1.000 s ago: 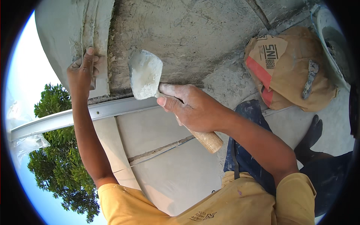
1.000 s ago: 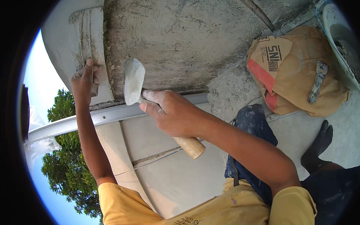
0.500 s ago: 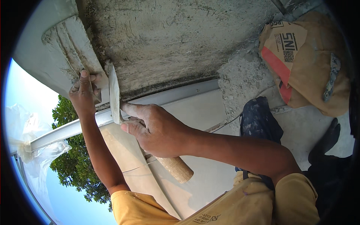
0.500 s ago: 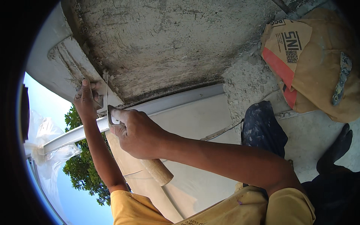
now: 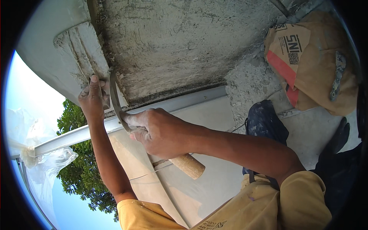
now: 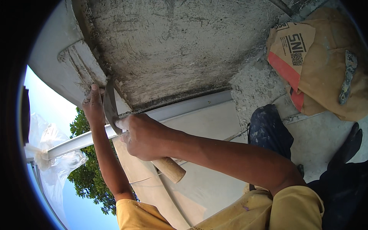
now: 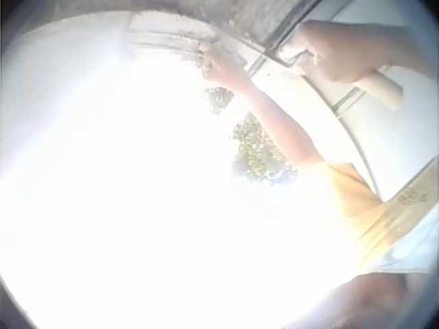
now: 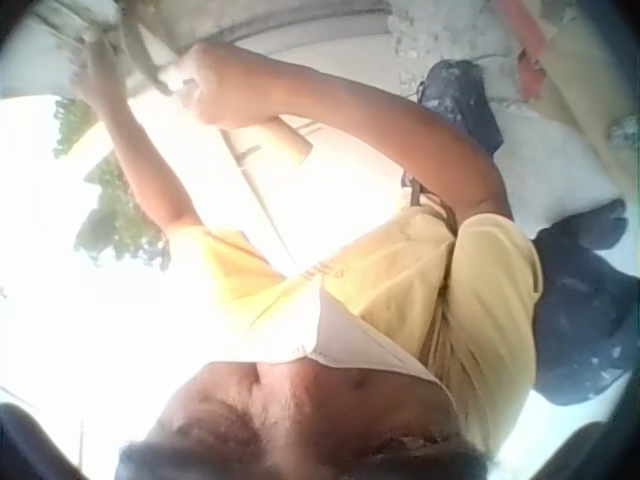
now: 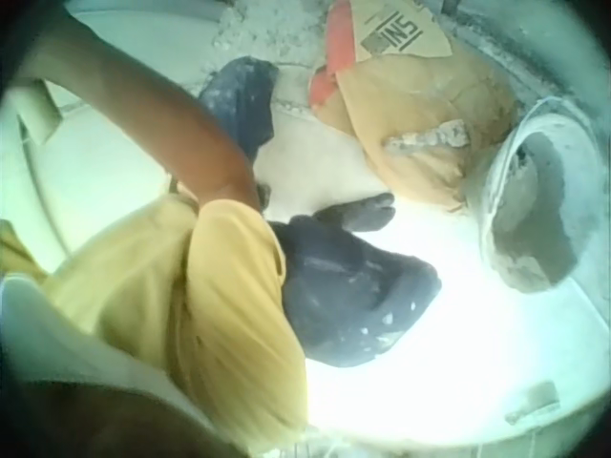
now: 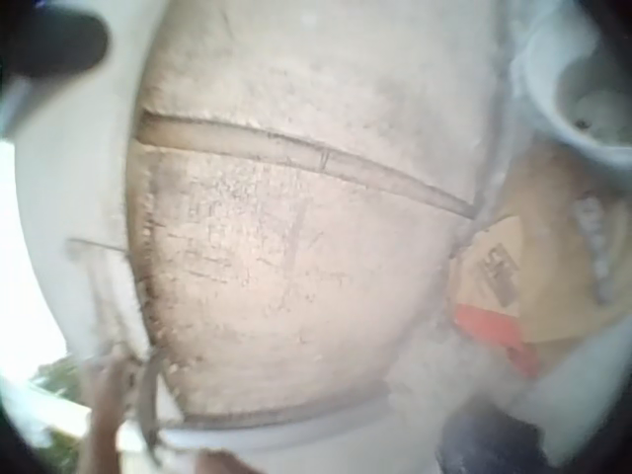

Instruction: The person applies mortar to the corner of a concrete wall using a trowel to scoop mortar from a hawk tool and spread it onto the wall, smoothing it as they go.

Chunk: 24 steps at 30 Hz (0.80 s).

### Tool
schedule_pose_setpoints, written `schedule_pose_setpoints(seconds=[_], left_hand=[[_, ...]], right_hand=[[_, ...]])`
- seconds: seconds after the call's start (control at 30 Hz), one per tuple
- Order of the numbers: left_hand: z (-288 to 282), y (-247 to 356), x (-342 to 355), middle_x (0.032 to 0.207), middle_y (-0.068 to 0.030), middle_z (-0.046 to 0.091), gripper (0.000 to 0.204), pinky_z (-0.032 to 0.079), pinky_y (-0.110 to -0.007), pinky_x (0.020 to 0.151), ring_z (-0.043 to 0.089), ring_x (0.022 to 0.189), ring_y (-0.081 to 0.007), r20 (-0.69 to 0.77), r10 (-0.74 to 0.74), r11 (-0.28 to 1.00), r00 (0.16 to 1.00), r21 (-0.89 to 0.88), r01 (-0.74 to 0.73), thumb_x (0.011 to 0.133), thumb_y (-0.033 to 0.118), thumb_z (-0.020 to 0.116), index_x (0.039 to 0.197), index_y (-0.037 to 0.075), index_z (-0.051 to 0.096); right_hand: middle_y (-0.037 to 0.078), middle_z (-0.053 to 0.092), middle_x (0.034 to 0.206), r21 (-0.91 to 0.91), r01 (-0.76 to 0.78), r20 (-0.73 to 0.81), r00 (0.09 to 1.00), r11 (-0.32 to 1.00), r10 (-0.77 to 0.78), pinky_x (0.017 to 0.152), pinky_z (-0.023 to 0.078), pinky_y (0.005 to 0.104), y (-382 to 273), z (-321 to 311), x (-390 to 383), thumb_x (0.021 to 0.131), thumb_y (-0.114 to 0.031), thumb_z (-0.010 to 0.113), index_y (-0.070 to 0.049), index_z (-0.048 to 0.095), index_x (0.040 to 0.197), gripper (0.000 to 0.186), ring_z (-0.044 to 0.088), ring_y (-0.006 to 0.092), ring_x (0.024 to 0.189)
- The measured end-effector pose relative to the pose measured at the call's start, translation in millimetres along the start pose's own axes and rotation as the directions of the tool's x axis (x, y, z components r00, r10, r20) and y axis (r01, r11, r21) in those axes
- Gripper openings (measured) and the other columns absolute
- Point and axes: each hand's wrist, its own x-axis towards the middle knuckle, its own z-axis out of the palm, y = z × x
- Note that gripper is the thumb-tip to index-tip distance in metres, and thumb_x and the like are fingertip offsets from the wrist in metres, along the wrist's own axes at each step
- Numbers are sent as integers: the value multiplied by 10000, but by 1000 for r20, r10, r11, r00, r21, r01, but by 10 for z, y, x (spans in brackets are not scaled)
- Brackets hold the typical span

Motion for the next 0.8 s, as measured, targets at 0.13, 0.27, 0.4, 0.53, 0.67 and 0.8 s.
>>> schedule_pose_setpoints(seconds=[0.13, 0.27, 0.4, 0.53, 0.67, 0.8], left_hand=[[-9, -92, 29, 601, -47, 599, 424, 385, -217, 445, 496, 465, -94, 31, -7, 998, 1000, -69, 9, 863, 391, 685, 727, -11, 675], [-39, -130, 42, 597, -44, 596, 437, 380, -217, 442, 491, 460, -92, 26, 0, 999, 1000, -54, 2, 858, 406, 686, 726, -10, 676], [-23, -94, 26, 576, -32, 575, 450, 373, -217, 437, 485, 456, -87, 20, -8, 999, 1000, -36, 8, 858, 423, 681, 725, -7, 677], [-1, -29, -6, 574, -25, 572, 450, 368, -218, 433, 481, 456, -83, 11, -41, 999, 999, -5, 41, 861, 429, 676, 734, -3, 683], [16, 10, -23, 571, -22, 568, 454, 363, -221, 432, 480, 456, -82, 6, -3, 1000, 1000, 5, 3, 863, 434, 671, 736, -2, 686], [-10, 33, -56, 576, -22, 571, 454, 363, -222, 441, 480, 463, -81, -15, -58, 998, 998, 34, 58, 865, 433, 669, 732, 0, 687]], right_hand=[[252, 607, 1167, -38, -24, 114, 993, 999, 28, 932, 446, 337, 192, -282, -252, 922, -177, 549, 62, 508, 1266, 422, 605, 303, 1081], [259, 594, 1183, 87, -96, -26, 995, 992, 98, 965, 423, 332, 259, -172, -263, 929, -205, 549, 99, 468, 1286, 476, 588, 281, 1105], [335, 613, 1024, 115, 24, -229, 973, 993, 4, 893, 463, 369, 153, 36, -194, 890, -154, 551, 152, 497, 1205, 443, 629, 360, 1000], [336, 595, 1083, 184, 1, -183, 982, 983, 33, 944, 436, 368, -15, 162, -171, 902, -164, 549, 161, 471, 1229, 467, 606, 359, 1050], [337, 606, 1026, 153, 75, -289, 957, 985, -28, 900, 452, 368, -103, 291, -83, 900, -121, 522, 171, 479, 1200, 421, 613, 390, 1011], [340, 598, 927, 337, 131, -308, 951, 932, -23, 829, 453, 426, -222, 525, 87, 901, -97, 486, 156, 496, 1106, 326, 616, 409, 950]])
